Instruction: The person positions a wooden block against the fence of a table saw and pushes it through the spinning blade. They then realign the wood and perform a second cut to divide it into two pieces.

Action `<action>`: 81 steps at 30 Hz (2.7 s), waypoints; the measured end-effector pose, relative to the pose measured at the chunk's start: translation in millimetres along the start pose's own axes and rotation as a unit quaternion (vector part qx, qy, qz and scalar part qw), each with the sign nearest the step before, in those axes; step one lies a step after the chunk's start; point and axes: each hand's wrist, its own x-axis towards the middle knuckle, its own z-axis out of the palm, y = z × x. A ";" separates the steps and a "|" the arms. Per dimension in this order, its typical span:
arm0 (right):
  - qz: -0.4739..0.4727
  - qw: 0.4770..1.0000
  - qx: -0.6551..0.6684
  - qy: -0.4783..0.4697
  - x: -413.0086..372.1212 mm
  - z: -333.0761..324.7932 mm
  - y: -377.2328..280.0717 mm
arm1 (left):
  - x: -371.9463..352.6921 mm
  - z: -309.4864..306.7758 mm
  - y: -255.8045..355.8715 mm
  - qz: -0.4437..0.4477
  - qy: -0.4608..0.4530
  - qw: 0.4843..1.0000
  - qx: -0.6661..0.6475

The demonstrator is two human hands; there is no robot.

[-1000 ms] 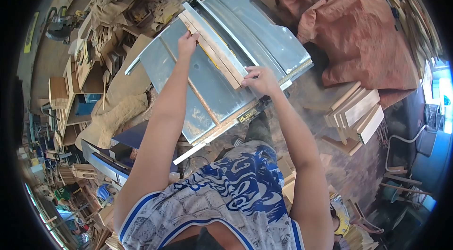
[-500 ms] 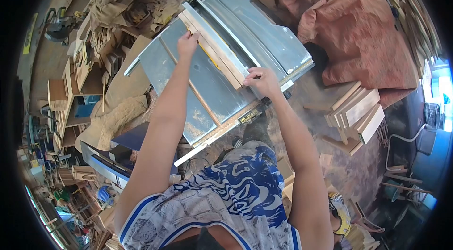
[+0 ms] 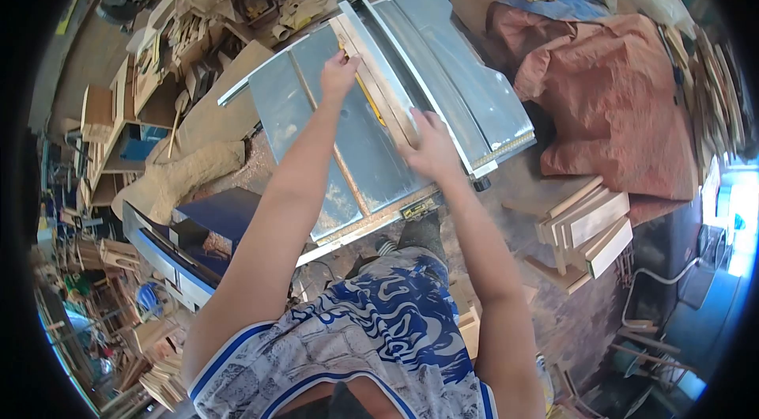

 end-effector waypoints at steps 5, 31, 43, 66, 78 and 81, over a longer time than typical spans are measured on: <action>-0.021 0.982 -0.187 0.016 46.3 53.5 -36.3 | -0.3 -4.5 2.1 -0.019 -0.012 1.000 0.004; -0.167 0.944 -0.281 -0.037 70.2 57.3 -37.2 | -6.0 -28.5 12.2 -0.063 -0.057 0.996 0.023; -0.168 0.934 -0.312 -0.034 72.7 64.9 -32.3 | 2.7 -21.9 3.0 -0.057 -0.063 0.996 0.039; -0.148 0.926 -0.346 0.025 58.2 86.9 -32.9 | -206.2 -167.1 -174.7 -0.335 0.129 0.932 0.043; -0.191 0.919 -0.342 0.050 57.7 89.2 -37.7 | -203.8 -160.5 -204.2 -0.285 0.127 0.950 0.015; -0.180 0.920 -0.346 0.039 58.6 89.6 -37.0 | -205.4 -161.8 -207.1 -0.283 0.122 0.951 0.029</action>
